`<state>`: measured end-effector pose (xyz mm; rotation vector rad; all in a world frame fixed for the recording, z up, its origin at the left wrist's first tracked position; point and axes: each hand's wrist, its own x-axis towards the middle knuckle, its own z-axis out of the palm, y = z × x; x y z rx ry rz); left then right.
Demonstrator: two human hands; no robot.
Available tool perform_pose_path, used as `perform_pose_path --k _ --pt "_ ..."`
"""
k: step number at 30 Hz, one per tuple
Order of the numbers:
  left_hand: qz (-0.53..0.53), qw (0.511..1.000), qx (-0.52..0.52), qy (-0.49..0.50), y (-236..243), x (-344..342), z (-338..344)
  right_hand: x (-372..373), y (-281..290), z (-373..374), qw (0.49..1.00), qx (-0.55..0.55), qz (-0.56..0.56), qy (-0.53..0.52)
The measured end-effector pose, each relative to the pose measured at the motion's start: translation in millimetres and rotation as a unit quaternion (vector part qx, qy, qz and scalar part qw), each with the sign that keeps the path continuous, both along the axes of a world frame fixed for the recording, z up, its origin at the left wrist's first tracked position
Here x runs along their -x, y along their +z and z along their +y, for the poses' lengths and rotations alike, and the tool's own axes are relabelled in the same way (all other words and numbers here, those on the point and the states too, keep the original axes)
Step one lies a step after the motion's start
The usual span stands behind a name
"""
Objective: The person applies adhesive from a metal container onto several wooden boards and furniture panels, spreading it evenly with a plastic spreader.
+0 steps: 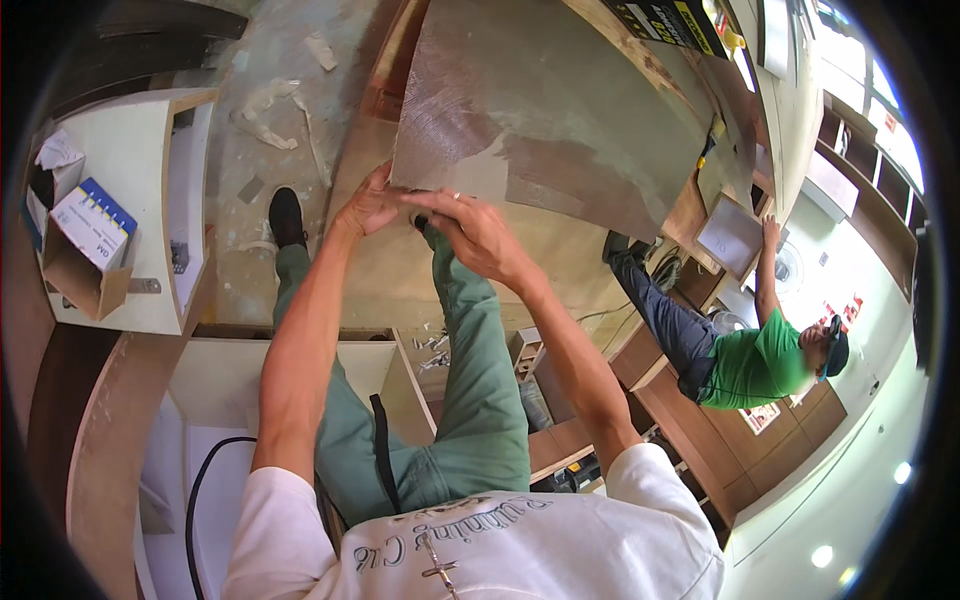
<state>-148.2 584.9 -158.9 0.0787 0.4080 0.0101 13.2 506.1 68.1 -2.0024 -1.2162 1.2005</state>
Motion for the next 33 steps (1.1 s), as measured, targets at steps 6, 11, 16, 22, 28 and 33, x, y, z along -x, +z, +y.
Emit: perform_pose_path --k 6,11,16,22,28,33 --pt "0.050 0.999 -0.002 -0.005 18 -36 -5 -80 -30 -41 0.969 0.003 -0.051 -0.242" --pt "-0.048 0.996 0.063 0.031 21 -52 -20 -94 -87 -58 0.970 -0.068 -0.198 -0.122" --pt "0.012 0.998 0.061 0.016 28 -44 -14 -98 -83 -45 0.965 -0.021 -0.185 -0.184" --pt "0.023 1.000 0.013 0.000 33 -56 -14 -57 -99 -24 0.938 0.026 -0.273 -0.213" --pt "0.042 0.999 0.021 -0.009 23 -39 -9 -43 -56 1 0.989 -0.016 -0.107 -0.103" --pt "0.039 0.999 0.023 -0.002 31 -57 -20 -78 -44 -13 0.974 -0.041 -0.149 -0.163"
